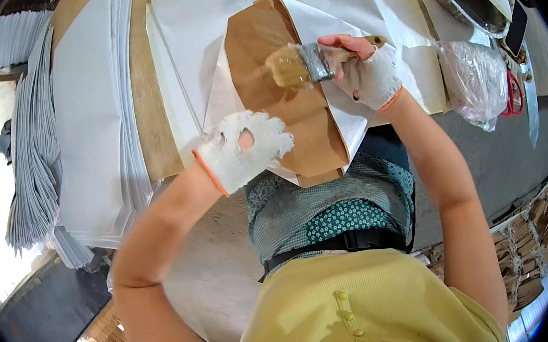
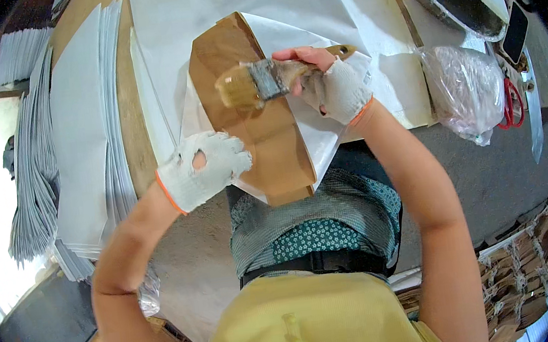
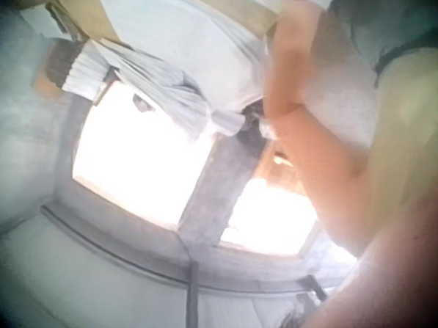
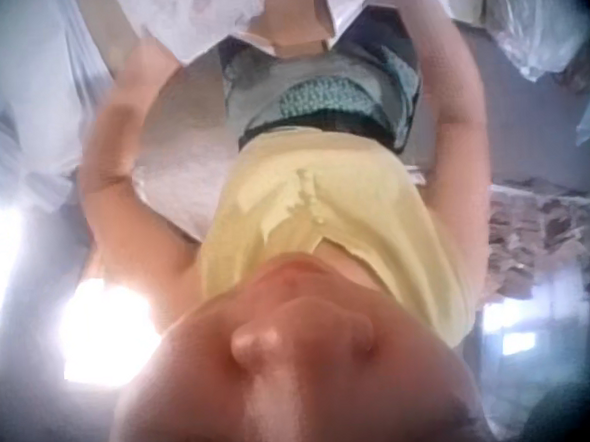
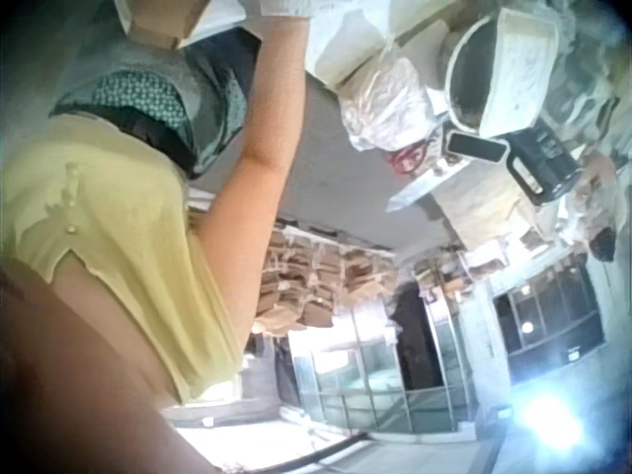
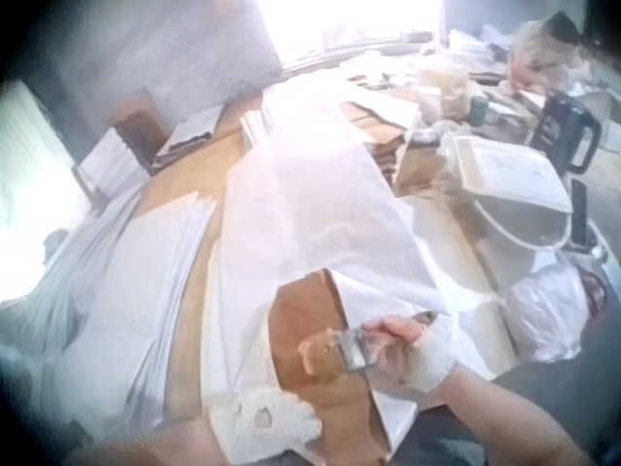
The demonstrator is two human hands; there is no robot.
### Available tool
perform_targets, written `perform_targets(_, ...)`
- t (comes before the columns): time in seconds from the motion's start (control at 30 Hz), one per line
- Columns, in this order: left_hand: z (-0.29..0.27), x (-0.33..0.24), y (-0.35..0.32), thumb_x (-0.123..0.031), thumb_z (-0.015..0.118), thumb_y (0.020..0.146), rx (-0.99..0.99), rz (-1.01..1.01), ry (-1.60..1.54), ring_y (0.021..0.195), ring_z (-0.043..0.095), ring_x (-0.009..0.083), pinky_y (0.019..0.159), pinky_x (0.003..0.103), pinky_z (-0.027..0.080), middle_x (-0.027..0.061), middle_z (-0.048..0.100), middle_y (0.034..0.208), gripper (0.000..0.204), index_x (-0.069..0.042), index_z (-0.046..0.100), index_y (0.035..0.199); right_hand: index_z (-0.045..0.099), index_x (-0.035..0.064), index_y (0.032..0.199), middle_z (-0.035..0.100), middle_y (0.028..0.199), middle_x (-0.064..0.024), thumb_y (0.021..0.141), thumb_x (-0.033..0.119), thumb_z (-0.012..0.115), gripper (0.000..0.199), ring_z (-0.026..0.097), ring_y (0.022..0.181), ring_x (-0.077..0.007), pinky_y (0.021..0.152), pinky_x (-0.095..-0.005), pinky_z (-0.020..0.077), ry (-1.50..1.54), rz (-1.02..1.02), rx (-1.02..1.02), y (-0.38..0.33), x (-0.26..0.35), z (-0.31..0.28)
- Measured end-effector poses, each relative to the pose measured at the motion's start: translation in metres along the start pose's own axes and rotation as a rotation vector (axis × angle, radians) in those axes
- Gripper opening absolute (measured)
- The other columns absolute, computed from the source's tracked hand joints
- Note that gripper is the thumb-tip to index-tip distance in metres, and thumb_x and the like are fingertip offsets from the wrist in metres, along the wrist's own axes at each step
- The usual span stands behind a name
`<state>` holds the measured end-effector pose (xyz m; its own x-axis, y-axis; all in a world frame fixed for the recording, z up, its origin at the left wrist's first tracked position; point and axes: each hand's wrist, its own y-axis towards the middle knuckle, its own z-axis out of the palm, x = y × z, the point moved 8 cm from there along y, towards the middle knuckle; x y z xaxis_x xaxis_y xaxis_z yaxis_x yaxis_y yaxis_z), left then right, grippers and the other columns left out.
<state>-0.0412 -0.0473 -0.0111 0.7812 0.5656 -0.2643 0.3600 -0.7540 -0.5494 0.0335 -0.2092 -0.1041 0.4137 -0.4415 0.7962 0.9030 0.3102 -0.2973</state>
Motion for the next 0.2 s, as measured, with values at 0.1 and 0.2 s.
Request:
perform_targets(0.1,0.013,0.025,-0.002,-0.03,0.068,0.084,0.11,-0.29,-0.01,0.1,0.066,0.0267,0.085,0.037,0.051,0.0095,0.066,0.093,0.027,-0.009,0.062,0.098,0.069,0.0094,0.116,0.062,0.069,0.0004,0.095,0.045,0.05,0.045,0.044,0.047,-0.0053,0.038,-0.0201,0.0297,-0.091,0.115,0.072,-0.005,0.002,-0.003)
perform_targets(0.2,0.015,0.014,-0.002,-0.02,0.076,0.075,0.034,-0.355,0.142,0.108,0.064,0.0324,0.084,0.038,0.055,0.0105,0.065,0.113,0.044,-0.013,0.062,0.116,0.069,0.0072,0.116,0.063,0.069,-0.0036,0.093,0.049,0.053,0.05,0.057,0.065,-0.0109,0.062,-0.0175,0.0429,-0.092,0.174,0.116,-0.009,0.008,0.009)
